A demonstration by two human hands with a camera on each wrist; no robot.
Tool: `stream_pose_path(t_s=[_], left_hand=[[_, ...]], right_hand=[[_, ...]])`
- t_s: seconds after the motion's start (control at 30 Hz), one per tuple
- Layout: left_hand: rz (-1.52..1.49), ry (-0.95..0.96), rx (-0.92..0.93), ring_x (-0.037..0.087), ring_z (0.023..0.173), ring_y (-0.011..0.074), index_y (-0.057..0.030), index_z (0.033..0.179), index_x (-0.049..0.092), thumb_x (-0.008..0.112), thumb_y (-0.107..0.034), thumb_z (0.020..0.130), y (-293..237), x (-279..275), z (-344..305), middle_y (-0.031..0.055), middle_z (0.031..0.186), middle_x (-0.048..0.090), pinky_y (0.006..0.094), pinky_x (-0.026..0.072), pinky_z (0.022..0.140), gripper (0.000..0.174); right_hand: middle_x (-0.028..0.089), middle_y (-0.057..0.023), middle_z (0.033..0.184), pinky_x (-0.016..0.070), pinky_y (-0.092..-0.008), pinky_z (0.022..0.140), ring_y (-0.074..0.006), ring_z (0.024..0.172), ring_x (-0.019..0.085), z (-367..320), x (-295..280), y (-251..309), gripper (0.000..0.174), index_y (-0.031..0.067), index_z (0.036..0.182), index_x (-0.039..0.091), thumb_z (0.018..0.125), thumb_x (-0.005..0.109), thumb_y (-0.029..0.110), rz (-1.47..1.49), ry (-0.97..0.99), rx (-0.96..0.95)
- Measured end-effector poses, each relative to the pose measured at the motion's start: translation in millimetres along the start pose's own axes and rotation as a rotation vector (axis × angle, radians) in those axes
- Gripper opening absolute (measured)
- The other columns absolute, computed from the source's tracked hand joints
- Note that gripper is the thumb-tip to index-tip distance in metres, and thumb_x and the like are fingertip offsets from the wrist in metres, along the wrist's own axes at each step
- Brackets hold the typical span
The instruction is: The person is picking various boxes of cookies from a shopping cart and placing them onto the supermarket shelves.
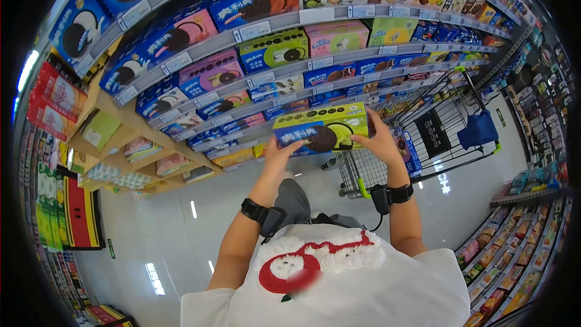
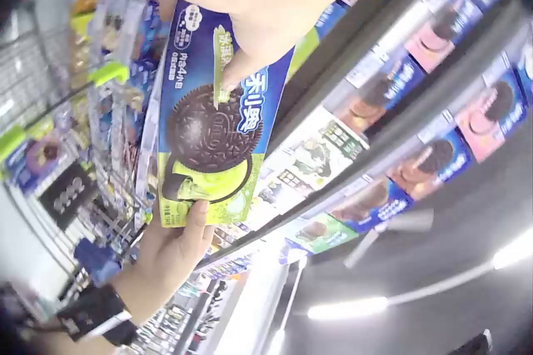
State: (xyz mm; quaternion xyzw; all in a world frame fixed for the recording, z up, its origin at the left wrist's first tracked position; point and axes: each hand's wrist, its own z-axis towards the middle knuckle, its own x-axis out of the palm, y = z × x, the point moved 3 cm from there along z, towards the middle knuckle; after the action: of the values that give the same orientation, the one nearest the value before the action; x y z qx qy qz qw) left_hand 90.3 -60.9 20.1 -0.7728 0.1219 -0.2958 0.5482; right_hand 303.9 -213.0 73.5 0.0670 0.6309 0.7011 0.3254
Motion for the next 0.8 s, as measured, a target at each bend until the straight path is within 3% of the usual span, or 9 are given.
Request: stream_pose_path(t_s=[0.17,0.23,0.3,0.37,0.47,0.53,0.6,0.67,0.8], left_hand=[[0.354,-0.021,0.368,0.059,0.097,0.0172,-0.0007,0.125,0.043,0.075,-0.004,0.068,-62.4,-25.9,56.4,0.0107,0.108,0.061,0.0296,0.048,0.084,0.066],[0.44,-0.103,0.504,0.058,0.102,0.0202,-0.0033,0.125,0.044,0.075,-0.001,0.066,-93.2,-25.6,65.2,0.0113,0.113,0.058,0.0312,0.0468,0.085,0.068],[0.732,-0.167,0.664,0.057,0.104,0.0246,-0.0044,0.121,0.045,0.075,0.0,0.063,-114.2,-30.3,74.4,0.0115,0.113,0.057,0.0325,0.0449,0.088,0.066],[0.763,-0.229,0.844,0.055,0.107,0.0286,-0.005,0.117,0.046,0.074,-0.001,0.062,-124.6,-35.4,91.5,0.0137,0.116,0.055,0.0344,0.0427,0.091,0.061],[0.858,-0.254,0.864,0.056,0.105,0.0288,-0.006,0.114,0.047,0.075,-0.002,0.06,-140.7,-46.4,113.0,0.0137,0.116,0.056,0.0348,0.0437,0.09,0.061],[0.938,-0.226,0.792,0.056,0.103,0.032,-0.0052,0.114,0.046,0.076,-0.006,0.061,-150.9,-52.4,127.8,0.0153,0.115,0.056,0.0363,0.0443,0.088,0.06],[1.045,-0.175,0.852,0.056,0.101,0.0345,-0.0052,0.115,0.046,0.076,-0.01,0.061,-159.2,-58.9,144.3,0.0167,0.113,0.056,0.0378,0.0448,0.086,0.062],[1.116,-0.11,0.846,0.054,0.099,0.0371,-0.0061,0.112,0.049,0.078,-0.013,0.06,-165.1,-61.5,154.0,0.0179,0.109,0.057,0.0406,0.0443,0.086,0.06],[1.123,0.058,0.773,0.052,0.102,0.0359,-0.0085,0.109,0.051,0.075,-0.017,0.062,-169.2,-68.5,173.6,0.0142,0.103,0.059,0.0495,0.0348,0.096,0.054]], right_hand=[[0.057,-0.016,0.114,0.0426,-0.0332,0.091,-0.0221,0.107,0.055,58.7,25.8,3.3,0.068,-0.0013,0.124,0.041,0.067,0.076,0.008,0.06,-0.06,-0.049],[0.056,-0.0151,0.11,0.0433,-0.0347,0.088,-0.0289,0.103,0.056,86.2,36.9,9.9,0.059,0.0029,0.116,0.046,0.063,0.072,0.001,-0.062,-0.131,-0.103],[0.055,-0.0146,0.107,0.0439,-0.0358,0.086,-0.0329,0.1,0.055,112.4,47.9,19.9,0.058,0.005,0.114,0.048,0.061,0.07,-0.003,-0.218,-0.23,-0.186],[0.053,-0.0144,0.104,0.0441,-0.0373,0.083,-0.0374,0.097,0.053,136.3,57.6,22.4,0.057,0.0072,0.111,0.05,0.059,0.067,-0.007,-0.3,-0.305,-0.269],[0.054,-0.0154,0.102,0.044,-0.0375,0.082,-0.0374,0.097,0.053,164.2,70.0,23.8,0.056,0.0075,0.111,0.05,0.059,0.067,-0.006,-0.279,-0.312,-0.244],[0.056,-0.0135,0.099,0.0452,-0.0352,0.08,-0.0323,0.092,0.056,179.6,77.2,15.8,0.058,0.0088,0.112,0.051,0.059,0.07,-0.004,-0.333,-0.324,-0.225],[0.058,-0.0126,0.099,0.0459,-0.0338,0.079,-0.0293,0.091,0.058,194.0,83.6,5.9,0.058,0.0087,0.113,0.052,0.059,0.071,-0.002,-0.326,-0.336,-0.199],[0.059,-0.0132,0.1,0.046,-0.0334,0.079,-0.0291,0.092,0.059,203.1,85.2,-0.8,0.056,0.0074,0.113,0.053,0.06,0.071,0.0,-0.33,-0.357,-0.2],[0.06,-0.0159,0.105,0.0454,-0.0356,0.084,-0.0335,0.098,0.057,219.4,81.4,-0.9,0.05,0.0058,0.11,0.055,0.063,0.071,0.003,-0.331,-0.343,-0.158]])
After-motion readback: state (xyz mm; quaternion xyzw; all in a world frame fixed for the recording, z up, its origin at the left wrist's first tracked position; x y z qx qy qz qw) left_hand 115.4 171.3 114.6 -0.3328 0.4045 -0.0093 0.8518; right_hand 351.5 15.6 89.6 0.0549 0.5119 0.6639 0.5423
